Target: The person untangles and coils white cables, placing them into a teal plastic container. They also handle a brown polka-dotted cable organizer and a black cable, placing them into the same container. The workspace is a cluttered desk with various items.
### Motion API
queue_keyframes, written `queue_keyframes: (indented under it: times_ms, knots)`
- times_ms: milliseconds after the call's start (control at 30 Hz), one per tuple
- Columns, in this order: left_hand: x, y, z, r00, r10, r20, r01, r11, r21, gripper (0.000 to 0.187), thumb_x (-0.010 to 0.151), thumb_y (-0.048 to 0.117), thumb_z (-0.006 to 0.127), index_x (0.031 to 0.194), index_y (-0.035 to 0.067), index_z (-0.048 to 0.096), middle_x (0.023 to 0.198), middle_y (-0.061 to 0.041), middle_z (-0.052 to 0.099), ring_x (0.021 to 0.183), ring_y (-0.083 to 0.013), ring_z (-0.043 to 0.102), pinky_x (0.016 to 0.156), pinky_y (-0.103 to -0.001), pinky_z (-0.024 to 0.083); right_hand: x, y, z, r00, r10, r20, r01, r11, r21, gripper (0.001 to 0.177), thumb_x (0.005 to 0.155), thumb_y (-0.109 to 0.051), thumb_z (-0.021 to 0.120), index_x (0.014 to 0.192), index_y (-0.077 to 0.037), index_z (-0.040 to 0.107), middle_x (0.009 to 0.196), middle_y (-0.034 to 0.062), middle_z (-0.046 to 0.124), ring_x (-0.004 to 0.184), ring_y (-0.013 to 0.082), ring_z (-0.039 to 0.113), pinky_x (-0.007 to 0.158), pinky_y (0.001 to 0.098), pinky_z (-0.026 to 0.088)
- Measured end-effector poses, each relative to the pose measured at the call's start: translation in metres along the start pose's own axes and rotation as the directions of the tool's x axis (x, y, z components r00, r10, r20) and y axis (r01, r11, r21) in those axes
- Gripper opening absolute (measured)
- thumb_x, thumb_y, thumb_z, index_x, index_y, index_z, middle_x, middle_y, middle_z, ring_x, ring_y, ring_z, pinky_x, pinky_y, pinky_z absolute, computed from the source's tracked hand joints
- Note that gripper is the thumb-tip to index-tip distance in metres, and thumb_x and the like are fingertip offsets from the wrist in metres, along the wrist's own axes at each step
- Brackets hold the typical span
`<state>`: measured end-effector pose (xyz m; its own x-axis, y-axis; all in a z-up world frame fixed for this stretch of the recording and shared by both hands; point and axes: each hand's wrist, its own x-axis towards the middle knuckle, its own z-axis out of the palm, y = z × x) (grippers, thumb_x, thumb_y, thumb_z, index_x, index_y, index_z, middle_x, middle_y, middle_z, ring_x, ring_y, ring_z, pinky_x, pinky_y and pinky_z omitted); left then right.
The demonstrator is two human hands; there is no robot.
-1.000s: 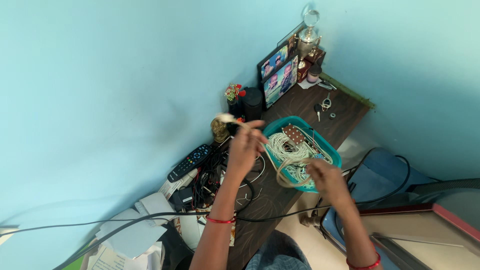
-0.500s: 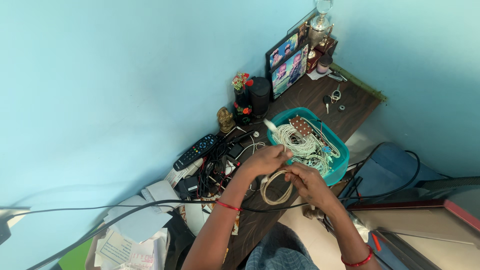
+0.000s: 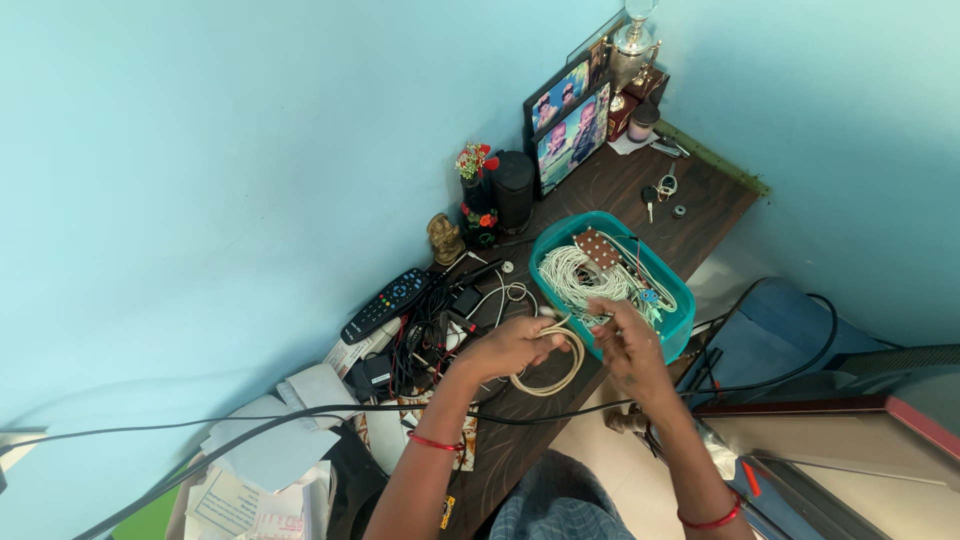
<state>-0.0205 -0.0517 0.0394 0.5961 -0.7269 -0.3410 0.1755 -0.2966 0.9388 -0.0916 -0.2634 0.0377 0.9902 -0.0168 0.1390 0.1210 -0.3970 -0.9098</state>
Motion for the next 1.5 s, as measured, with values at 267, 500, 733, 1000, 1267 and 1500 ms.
queue_keyframes:
  times_ms: [267, 500, 733, 1000, 1267, 1500]
  knots:
    - [-0.012, 0.004, -0.008, 0.999, 0.032, 0.023, -0.022, 0.944, -0.329, 0.018, 0.102, 0.025, 0.060, 0.109, 0.009, 0.065, 0.070, 0.008, 0.047, 0.057, -0.0018, 0.036, 0.047, -0.020, 0.027, 0.001, 0.044, 0.022, 0.951, -0.174, 0.257, 0.050, 0.902, 0.428, 0.048, 0.079, 0.015, 0.049, 0.119, -0.001, 0.069, 0.121, 0.0116, 0.059, 0.106, 0.0207, 0.065, 0.097, 0.0333, 0.058]
    - [-0.005, -0.014, -0.005, 0.931, 0.127, -0.341, -0.011, 0.947, 0.321, 0.030, 0.102, 0.031, 0.063, 0.099, 0.001, 0.061, 0.075, -0.008, 0.066, 0.067, -0.0160, 0.060, 0.066, -0.035, 0.049, -0.014, 0.024, 0.040, 0.905, 0.298, 0.305, -0.417, 0.475, 0.774, 0.023, 0.102, -0.013, 0.054, 0.122, -0.002, 0.058, 0.105, 0.0150, 0.073, 0.093, 0.0265, 0.071, 0.087, 0.0411, 0.058]
    - [-0.016, -0.003, 0.006, 0.885, -0.004, -0.466, 0.152, 0.948, 0.280, 0.028, 0.099, 0.031, 0.062, 0.102, 0.003, 0.060, 0.082, -0.021, 0.069, 0.083, -0.0406, 0.069, 0.075, -0.050, 0.051, -0.020, -0.019, 0.034, 0.926, 0.224, 0.305, -0.360, 0.272, 0.892, 0.064, 0.084, -0.010, 0.059, 0.143, -0.013, 0.033, 0.111, 0.0107, 0.069, 0.098, 0.0201, 0.072, 0.088, 0.0383, 0.061]
    - [-0.003, -0.014, 0.036, 0.794, 0.010, -0.607, 0.155, 0.963, 0.219, 0.030, 0.097, 0.032, 0.061, 0.106, 0.004, 0.057, 0.091, -0.023, 0.068, 0.092, -0.0460, 0.066, 0.074, -0.054, 0.048, -0.033, 0.015, 0.058, 0.924, 0.317, 0.213, -0.331, 0.386, 0.861, 0.074, 0.071, 0.021, 0.066, 0.135, -0.012, 0.048, 0.097, 0.0018, 0.060, 0.091, 0.0207, 0.068, 0.078, 0.0373, 0.060]
    - [0.027, -0.029, 0.054, 0.799, -0.088, -0.596, 0.099, 0.995, -0.013, 0.031, 0.099, 0.030, 0.065, 0.091, 0.001, 0.060, 0.070, -0.012, 0.060, 0.063, -0.0227, 0.056, 0.059, -0.039, 0.044, -0.043, 0.042, 0.054, 0.946, 0.321, 0.045, -0.182, 0.409, 0.894, 0.062, 0.076, 0.019, 0.071, 0.129, -0.012, 0.061, 0.096, -0.0039, 0.058, 0.095, 0.0112, 0.063, 0.091, 0.0352, 0.062]
    - [0.070, -0.025, 0.061, 0.855, 0.007, -0.519, -0.117, 0.977, -0.180, 0.023, 0.100, 0.026, 0.063, 0.094, 0.004, 0.063, 0.066, 0.000, 0.052, 0.058, -0.0082, 0.045, 0.053, -0.028, 0.037, -0.037, 0.077, 0.010, 0.892, 0.253, -0.374, 0.037, 0.784, 0.619, 0.021, 0.091, 0.009, 0.067, 0.106, -0.005, 0.071, 0.115, 0.0041, 0.072, 0.104, 0.0138, 0.068, 0.089, 0.0322, 0.062]
